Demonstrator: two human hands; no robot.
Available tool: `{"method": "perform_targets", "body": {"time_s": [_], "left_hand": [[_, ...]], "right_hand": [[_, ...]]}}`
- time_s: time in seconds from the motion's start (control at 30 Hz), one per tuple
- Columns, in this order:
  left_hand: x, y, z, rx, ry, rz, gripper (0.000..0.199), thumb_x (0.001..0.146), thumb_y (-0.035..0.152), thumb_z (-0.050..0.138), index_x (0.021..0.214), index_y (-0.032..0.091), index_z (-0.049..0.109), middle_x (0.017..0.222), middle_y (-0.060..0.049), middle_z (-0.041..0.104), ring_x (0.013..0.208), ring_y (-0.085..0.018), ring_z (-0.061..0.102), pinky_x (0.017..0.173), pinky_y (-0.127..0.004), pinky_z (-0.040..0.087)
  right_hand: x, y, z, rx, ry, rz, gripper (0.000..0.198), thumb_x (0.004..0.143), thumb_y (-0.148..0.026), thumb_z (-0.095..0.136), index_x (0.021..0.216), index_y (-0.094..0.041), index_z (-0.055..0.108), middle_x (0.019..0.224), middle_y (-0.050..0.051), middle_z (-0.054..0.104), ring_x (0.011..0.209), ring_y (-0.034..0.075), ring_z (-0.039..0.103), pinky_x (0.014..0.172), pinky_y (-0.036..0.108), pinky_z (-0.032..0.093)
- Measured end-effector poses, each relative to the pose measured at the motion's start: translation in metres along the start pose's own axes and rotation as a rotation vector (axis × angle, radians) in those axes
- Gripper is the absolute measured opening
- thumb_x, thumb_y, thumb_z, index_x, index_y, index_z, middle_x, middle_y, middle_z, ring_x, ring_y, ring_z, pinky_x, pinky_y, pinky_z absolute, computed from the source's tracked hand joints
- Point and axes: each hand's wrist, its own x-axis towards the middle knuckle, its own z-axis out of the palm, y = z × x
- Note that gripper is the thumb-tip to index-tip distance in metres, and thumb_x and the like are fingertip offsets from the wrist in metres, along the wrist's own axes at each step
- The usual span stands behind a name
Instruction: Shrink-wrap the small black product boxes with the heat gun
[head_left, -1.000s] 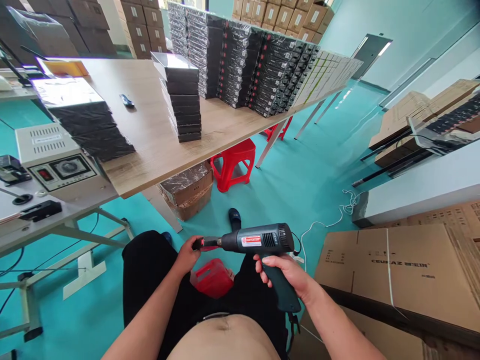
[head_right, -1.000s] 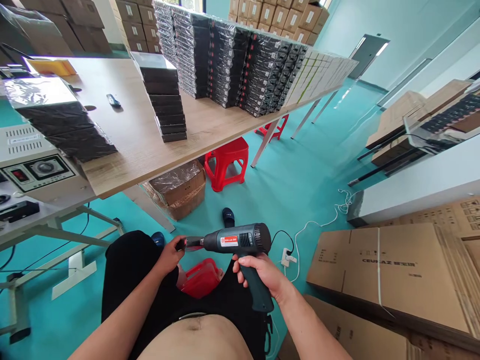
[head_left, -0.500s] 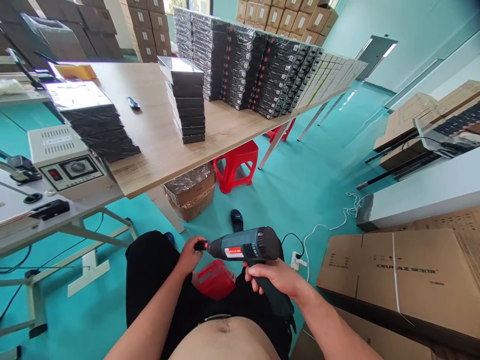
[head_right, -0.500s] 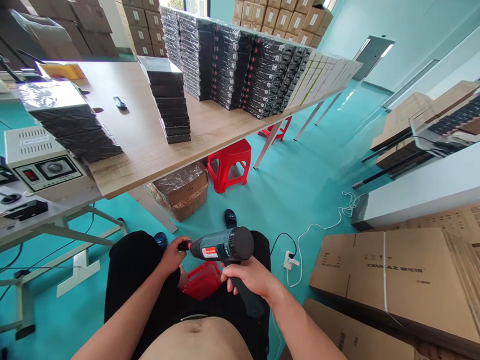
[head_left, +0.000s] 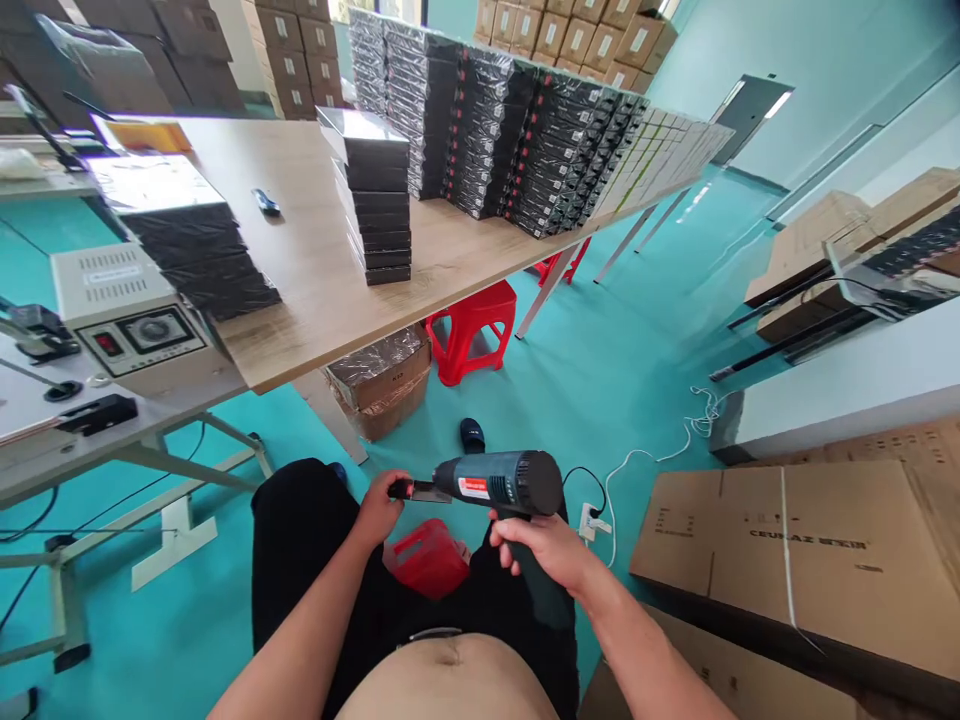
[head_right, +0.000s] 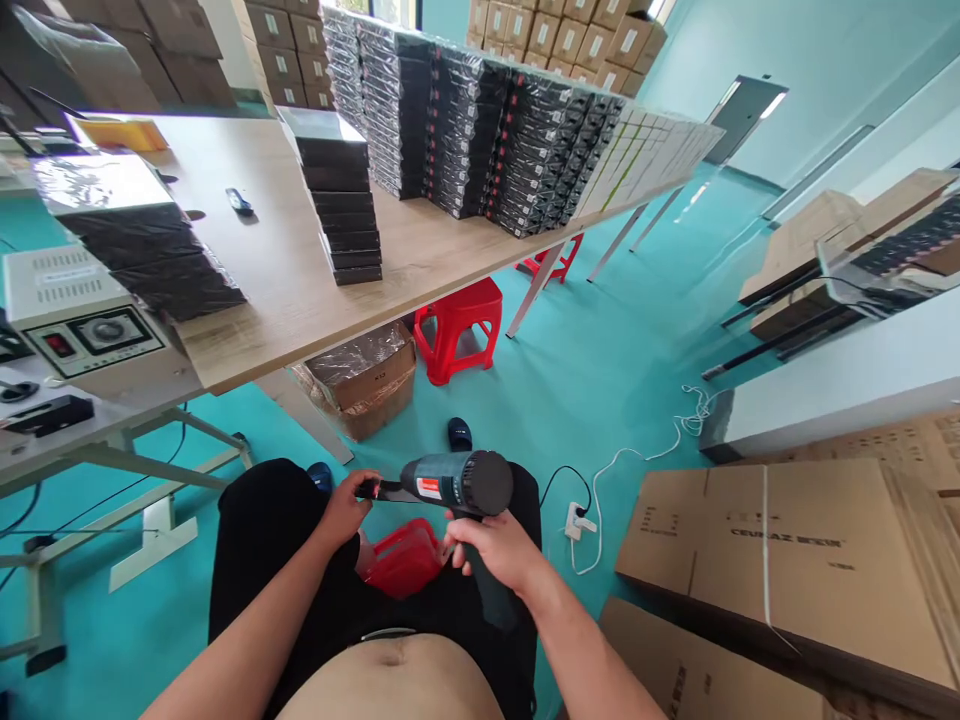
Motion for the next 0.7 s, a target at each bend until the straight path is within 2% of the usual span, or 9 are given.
{"method": "perform_targets", "body": {"time_s": [0.17,0.33,0.5,0.53,0.63,0.7], "left_hand": [[0.000,-0.003,0.002,-0.005,0.022,-0.028,0.043,0.061,0.005,0.048,0.097,0.020,0.064,0.107,-0.006,0.064,0.104,-0.022,0.058,0.097,-0.042,0.042],[-0.001,-0.005,0.002,0.001,0.017,-0.009,0.048,0.057,0.003,0.045,0.095,0.021,0.066,0.108,-0.005,0.065,0.108,-0.022,0.057,0.099,-0.042,0.040],[0.001,-0.006,0.002,-0.033,0.027,-0.063,0.044,0.059,0.006,0.047,0.097,0.020,0.065,0.110,-0.006,0.066,0.108,-0.023,0.058,0.098,-0.043,0.041],[0.001,-0.005,0.002,-0.047,0.031,-0.076,0.045,0.059,0.007,0.047,0.098,0.020,0.064,0.110,-0.006,0.066,0.108,-0.023,0.058,0.099,-0.042,0.041],[0.001,-0.002,-0.002,-0.071,0.050,-0.113,0.046,0.060,0.007,0.046,0.101,0.020,0.064,0.111,-0.006,0.067,0.109,-0.023,0.058,0.099,-0.041,0.041],[0.001,-0.001,-0.004,-0.057,0.070,-0.134,0.044,0.062,0.009,0.047,0.102,0.020,0.064,0.110,-0.005,0.067,0.107,-0.023,0.059,0.097,-0.040,0.042]], "right_hand": [[-0.001,0.003,0.004,-0.031,-0.173,-0.013,0.021,0.072,-0.032,0.065,0.077,-0.013,0.070,0.065,0.003,0.066,0.056,0.015,0.059,0.054,0.028,0.047],[-0.001,-0.001,0.008,-0.017,-0.021,-0.001,0.021,0.072,-0.032,0.065,0.082,-0.014,0.070,0.067,0.002,0.066,0.055,0.014,0.059,0.051,0.027,0.046],[-0.002,0.004,0.011,0.021,-0.157,-0.026,0.023,0.071,-0.033,0.067,0.082,-0.012,0.071,0.068,0.004,0.067,0.056,0.014,0.059,0.054,0.028,0.047],[0.000,0.005,0.010,0.044,-0.123,-0.035,0.024,0.072,-0.034,0.067,0.082,-0.012,0.071,0.068,0.004,0.067,0.057,0.014,0.060,0.055,0.028,0.048],[0.004,0.005,0.001,0.085,0.104,-0.016,0.028,0.073,-0.036,0.065,0.090,-0.014,0.070,0.073,0.005,0.069,0.059,0.014,0.061,0.054,0.027,0.049],[0.004,0.005,-0.006,0.051,0.160,0.035,0.028,0.072,-0.035,0.066,0.090,-0.013,0.069,0.072,0.004,0.068,0.056,0.014,0.061,0.051,0.027,0.048]]}}
